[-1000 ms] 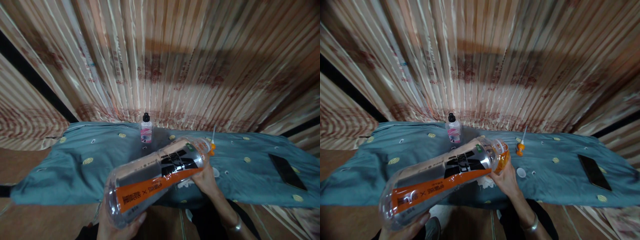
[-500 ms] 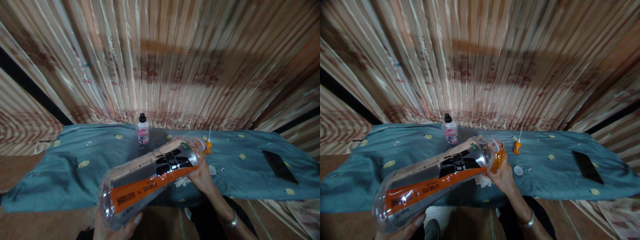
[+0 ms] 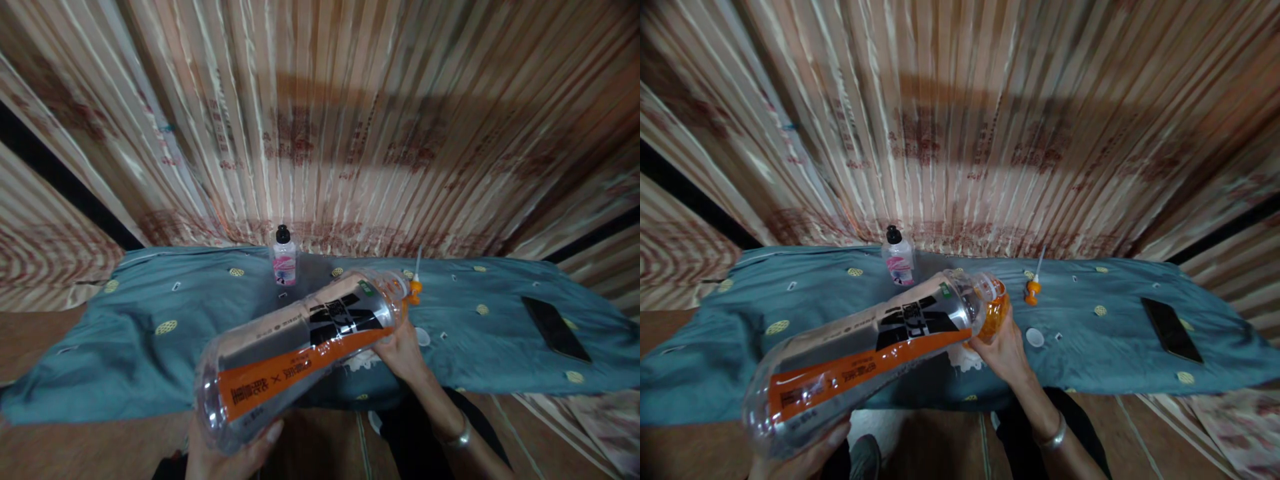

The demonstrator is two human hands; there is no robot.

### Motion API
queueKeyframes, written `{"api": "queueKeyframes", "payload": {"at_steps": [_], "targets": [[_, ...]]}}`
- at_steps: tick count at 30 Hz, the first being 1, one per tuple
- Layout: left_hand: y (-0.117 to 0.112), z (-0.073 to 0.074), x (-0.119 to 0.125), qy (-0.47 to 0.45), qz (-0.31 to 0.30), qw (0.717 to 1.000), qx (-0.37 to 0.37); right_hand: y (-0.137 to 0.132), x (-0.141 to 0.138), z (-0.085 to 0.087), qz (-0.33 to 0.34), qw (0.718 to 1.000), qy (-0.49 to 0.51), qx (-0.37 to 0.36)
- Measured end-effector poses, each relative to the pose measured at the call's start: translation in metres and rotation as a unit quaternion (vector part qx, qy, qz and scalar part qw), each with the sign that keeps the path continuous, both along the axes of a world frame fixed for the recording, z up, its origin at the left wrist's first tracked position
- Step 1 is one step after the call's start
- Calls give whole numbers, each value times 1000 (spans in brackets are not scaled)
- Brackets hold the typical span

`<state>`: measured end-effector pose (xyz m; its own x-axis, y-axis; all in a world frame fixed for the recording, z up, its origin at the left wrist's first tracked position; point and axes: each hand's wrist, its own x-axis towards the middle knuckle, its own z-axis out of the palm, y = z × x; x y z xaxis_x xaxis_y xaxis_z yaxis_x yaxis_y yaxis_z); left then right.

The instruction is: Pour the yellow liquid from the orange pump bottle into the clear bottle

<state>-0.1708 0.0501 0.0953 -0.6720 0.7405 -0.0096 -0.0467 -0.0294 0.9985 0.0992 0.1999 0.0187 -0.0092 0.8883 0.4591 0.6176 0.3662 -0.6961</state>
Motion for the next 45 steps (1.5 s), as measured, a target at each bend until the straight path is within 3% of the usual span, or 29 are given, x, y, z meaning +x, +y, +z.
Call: {"api": "queueKeyframes", "payload": {"at_steps": [8,17,25,33,45], "targets": [[-2,-3,-9,-47,27,998,12,0,-1,1,0,1000,1,2],[2,22,7,-60,-1,998,-12,1,-1,-1,3,1000,-1,17],[2,18,1,-40,-15,999,-8,1,-1,-2,-4,1000,3,5],[4,30,11,-94,10,996,-7,1,-1,-2,-1,1000,3,11],[3,25,4,-37,-29,999,-11,0,-2,2,-3,1000,6,2]]}}
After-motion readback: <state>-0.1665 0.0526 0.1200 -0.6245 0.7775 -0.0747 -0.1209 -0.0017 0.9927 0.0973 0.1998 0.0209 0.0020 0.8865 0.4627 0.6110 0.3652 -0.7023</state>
